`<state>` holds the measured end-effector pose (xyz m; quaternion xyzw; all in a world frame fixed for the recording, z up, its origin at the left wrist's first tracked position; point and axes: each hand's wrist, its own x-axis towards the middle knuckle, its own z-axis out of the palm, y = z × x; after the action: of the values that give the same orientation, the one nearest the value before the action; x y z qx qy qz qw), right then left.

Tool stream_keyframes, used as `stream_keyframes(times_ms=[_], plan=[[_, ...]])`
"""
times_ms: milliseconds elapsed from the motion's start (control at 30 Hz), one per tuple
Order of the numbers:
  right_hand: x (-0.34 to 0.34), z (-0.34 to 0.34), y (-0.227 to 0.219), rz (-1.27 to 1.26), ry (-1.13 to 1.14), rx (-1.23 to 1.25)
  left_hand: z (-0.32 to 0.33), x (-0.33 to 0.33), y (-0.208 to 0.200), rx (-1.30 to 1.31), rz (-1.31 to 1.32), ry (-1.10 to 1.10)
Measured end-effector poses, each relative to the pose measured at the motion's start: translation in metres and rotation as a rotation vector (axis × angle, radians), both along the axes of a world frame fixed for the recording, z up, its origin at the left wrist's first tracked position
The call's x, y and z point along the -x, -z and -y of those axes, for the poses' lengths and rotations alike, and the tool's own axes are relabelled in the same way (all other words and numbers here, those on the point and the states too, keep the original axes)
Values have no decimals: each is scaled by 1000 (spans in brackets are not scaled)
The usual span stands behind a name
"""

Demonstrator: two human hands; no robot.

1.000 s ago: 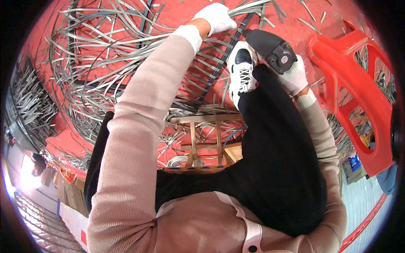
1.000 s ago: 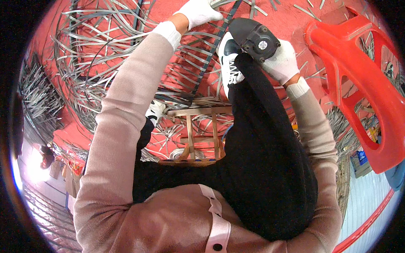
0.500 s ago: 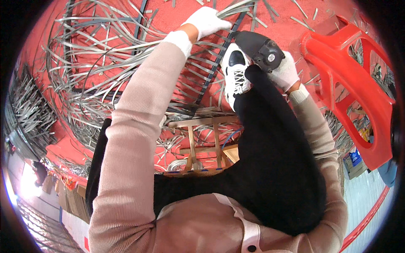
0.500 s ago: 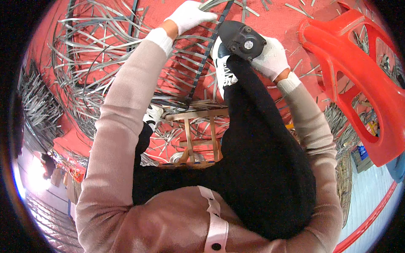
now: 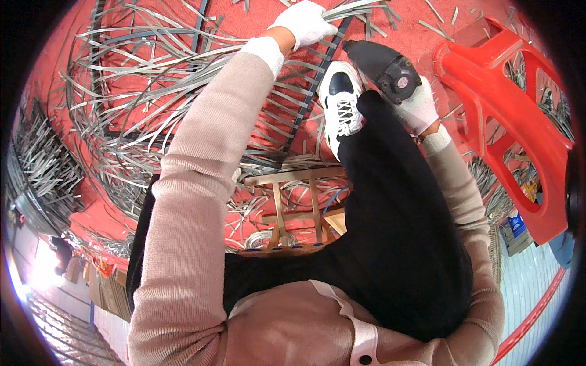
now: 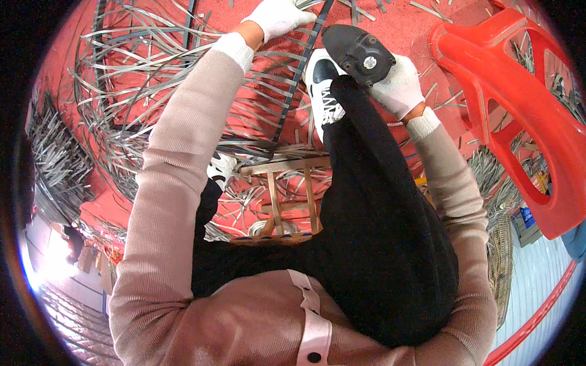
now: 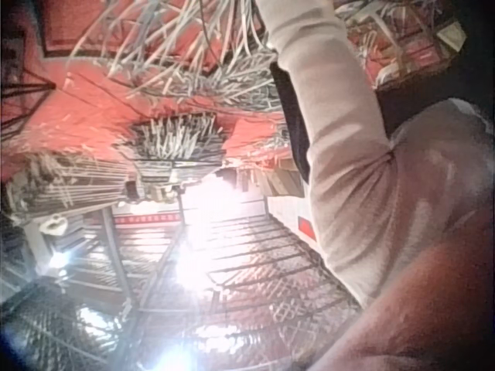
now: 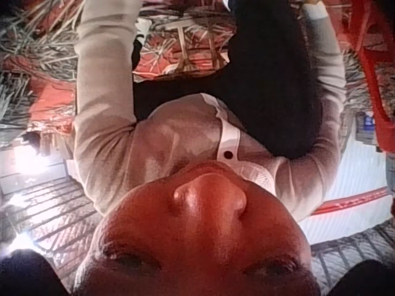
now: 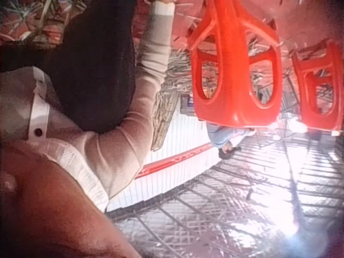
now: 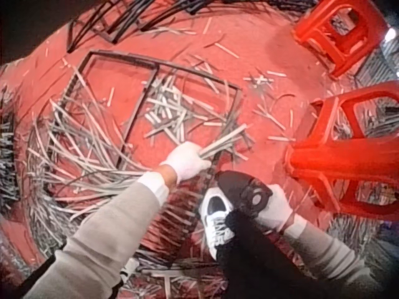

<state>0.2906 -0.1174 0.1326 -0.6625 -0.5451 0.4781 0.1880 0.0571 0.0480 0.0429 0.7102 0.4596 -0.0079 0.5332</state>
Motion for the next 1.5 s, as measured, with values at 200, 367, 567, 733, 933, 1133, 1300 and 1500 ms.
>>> stream_keyframes(times_ms=[200, 367, 567, 733, 933, 1133, 1300, 1500], plan=[[-5, -2, 4, 66, -40, -70, 1, 2, -6, 64, 47, -61], [-4, -3, 5, 32, -32, -53, -2, 1, -4, 23, 20, -42], [1, -8, 1, 55, -40, -61, -4, -1, -1, -3, -8, -21], [4, -11, 0, 63, -57, -82, -5, 0, 1, 4, 8, -22], [4, -16, 4, 94, -63, -87, -6, -2, 12, 7, -24, 16], [6, -19, 1, 117, -51, -128, -6, 13, 16, -140, 55, -69], [10, -15, -10, -55, 138, 78, -15, 54, -1, 472, 642, -363], [8, -19, -14, -4, 86, 215, -11, 58, -16, 734, 674, -483]])
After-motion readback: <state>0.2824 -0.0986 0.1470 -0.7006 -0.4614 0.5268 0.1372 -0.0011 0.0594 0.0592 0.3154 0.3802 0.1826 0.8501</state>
